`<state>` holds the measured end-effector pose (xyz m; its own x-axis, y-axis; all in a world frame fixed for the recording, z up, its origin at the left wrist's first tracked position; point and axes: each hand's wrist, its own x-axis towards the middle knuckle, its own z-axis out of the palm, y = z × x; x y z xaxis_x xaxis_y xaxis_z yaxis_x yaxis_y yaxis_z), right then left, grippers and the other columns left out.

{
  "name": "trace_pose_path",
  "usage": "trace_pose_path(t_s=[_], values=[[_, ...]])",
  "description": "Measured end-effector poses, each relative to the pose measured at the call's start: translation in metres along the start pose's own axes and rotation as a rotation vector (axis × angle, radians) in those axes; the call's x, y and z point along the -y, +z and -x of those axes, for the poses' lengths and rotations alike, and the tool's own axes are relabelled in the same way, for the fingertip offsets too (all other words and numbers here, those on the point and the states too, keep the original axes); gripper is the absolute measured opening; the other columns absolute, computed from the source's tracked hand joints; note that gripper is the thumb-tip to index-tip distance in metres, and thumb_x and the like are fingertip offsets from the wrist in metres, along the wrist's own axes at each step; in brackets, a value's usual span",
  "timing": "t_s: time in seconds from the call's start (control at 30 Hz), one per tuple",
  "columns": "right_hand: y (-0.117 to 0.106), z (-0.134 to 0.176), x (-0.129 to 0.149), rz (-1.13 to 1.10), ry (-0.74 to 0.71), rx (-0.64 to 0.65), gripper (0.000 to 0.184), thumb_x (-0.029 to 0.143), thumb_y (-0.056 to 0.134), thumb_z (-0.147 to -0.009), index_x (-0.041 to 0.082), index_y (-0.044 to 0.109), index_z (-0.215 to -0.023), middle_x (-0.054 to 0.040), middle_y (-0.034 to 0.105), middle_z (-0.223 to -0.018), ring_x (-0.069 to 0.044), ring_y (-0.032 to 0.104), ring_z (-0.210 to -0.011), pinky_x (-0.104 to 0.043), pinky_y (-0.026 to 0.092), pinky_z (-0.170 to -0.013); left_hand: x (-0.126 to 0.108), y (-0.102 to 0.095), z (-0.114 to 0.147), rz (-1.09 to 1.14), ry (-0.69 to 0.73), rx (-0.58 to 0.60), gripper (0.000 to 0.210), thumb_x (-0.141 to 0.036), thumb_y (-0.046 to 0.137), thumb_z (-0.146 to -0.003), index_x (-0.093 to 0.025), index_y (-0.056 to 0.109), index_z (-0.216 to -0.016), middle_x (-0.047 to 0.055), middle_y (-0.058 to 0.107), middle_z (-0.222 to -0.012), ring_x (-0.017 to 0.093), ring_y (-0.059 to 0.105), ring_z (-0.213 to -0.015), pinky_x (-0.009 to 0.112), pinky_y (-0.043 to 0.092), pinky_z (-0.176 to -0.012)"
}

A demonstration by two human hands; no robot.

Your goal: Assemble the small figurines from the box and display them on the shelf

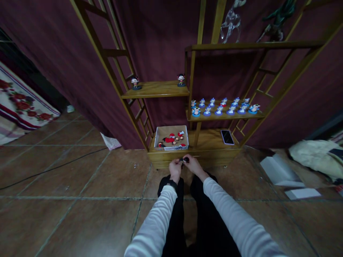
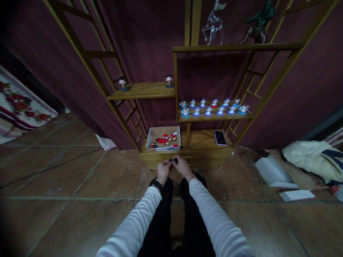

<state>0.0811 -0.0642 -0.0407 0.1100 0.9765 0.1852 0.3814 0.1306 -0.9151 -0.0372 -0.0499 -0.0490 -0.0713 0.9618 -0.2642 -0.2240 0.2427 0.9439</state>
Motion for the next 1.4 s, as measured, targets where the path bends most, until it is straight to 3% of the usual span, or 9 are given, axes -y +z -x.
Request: trace_pose_path(t_s=[0.6, 0.7, 0.93, 1.03, 1.2, 1.4], values=[[-0.004, 0.000, 0.000, 0.163, -0.114, 0.133, 0.028, 0.008, 0.052, -0.070, 0.025, 0.060, -0.092, -0.0030, 0.062, -0.089, -0.020, 0.058, -0.085, -0.033, 0.042, -0.081, -0.006, -0.001, 0.004, 0.117, -0.098, 0.098, 0.021, -0.025, 0.076, -0.055, -0.011, 0.067, -0.066, 0.004, 0.062, -0.054, 0.016, 0.063, -0.055, 0.029, 0.053, -0.057], [-0.002, -0.001, 0.001, 0.149, -0.113, 0.114, 0.030, 0.011, 0.052, -0.070, 0.024, 0.059, -0.096, -0.0029, 0.062, -0.091, -0.019, 0.058, -0.086, -0.033, 0.043, -0.082, -0.007, -0.002, 0.004, 0.151, -0.113, 0.104, 0.022, -0.025, 0.078, -0.054, -0.010, 0.065, -0.065, 0.004, 0.062, -0.055, 0.015, 0.063, -0.056, 0.028, 0.053, -0.058], [0.003, 0.007, -0.007, -0.080, -0.004, -0.018, 0.055, 0.011, 0.049, -0.066, 0.024, 0.049, -0.119, -0.0044, 0.059, -0.109, -0.012, 0.059, -0.077, -0.030, 0.047, -0.078, -0.008, -0.008, 0.000, 0.231, -0.162, 0.063, 0.015, -0.014, 0.073, -0.061, -0.011, 0.061, -0.069, 0.003, 0.065, -0.062, 0.011, 0.061, -0.055, 0.027, 0.054, -0.061], [-0.001, 0.007, -0.010, -0.169, 0.085, -0.072, 0.048, 0.010, 0.048, -0.065, 0.023, 0.056, -0.111, -0.0027, 0.062, -0.101, -0.013, 0.059, -0.080, -0.031, 0.047, -0.081, -0.010, -0.009, 0.002, 0.259, -0.177, 0.086, 0.014, -0.011, 0.071, -0.065, -0.012, 0.061, -0.074, 0.004, 0.066, -0.068, 0.011, 0.062, -0.058, 0.028, 0.055, -0.066], [-0.008, 0.003, -0.006, -0.368, 0.170, 0.110, 0.027, 0.012, 0.054, -0.063, 0.019, 0.065, -0.086, -0.0014, 0.068, -0.082, -0.018, 0.062, -0.086, -0.033, 0.046, -0.082, -0.011, -0.006, 0.005, 0.283, -0.228, 0.160, 0.012, -0.008, 0.068, -0.070, -0.012, 0.061, -0.078, 0.005, 0.068, -0.071, 0.011, 0.064, -0.062, 0.029, 0.055, -0.072], [-0.012, 0.003, -0.009, -0.497, 0.295, 0.089, 0.025, 0.018, 0.061, -0.061, 0.019, 0.066, -0.086, -0.0020, 0.069, -0.079, -0.019, 0.063, -0.077, -0.031, 0.049, -0.071, -0.005, 0.000, 0.005, 0.304, -0.222, 0.214, 0.020, -0.013, 0.071, -0.067, -0.014, 0.061, -0.085, 0.005, 0.069, -0.076, 0.014, 0.066, -0.067, 0.031, 0.054, -0.075]])
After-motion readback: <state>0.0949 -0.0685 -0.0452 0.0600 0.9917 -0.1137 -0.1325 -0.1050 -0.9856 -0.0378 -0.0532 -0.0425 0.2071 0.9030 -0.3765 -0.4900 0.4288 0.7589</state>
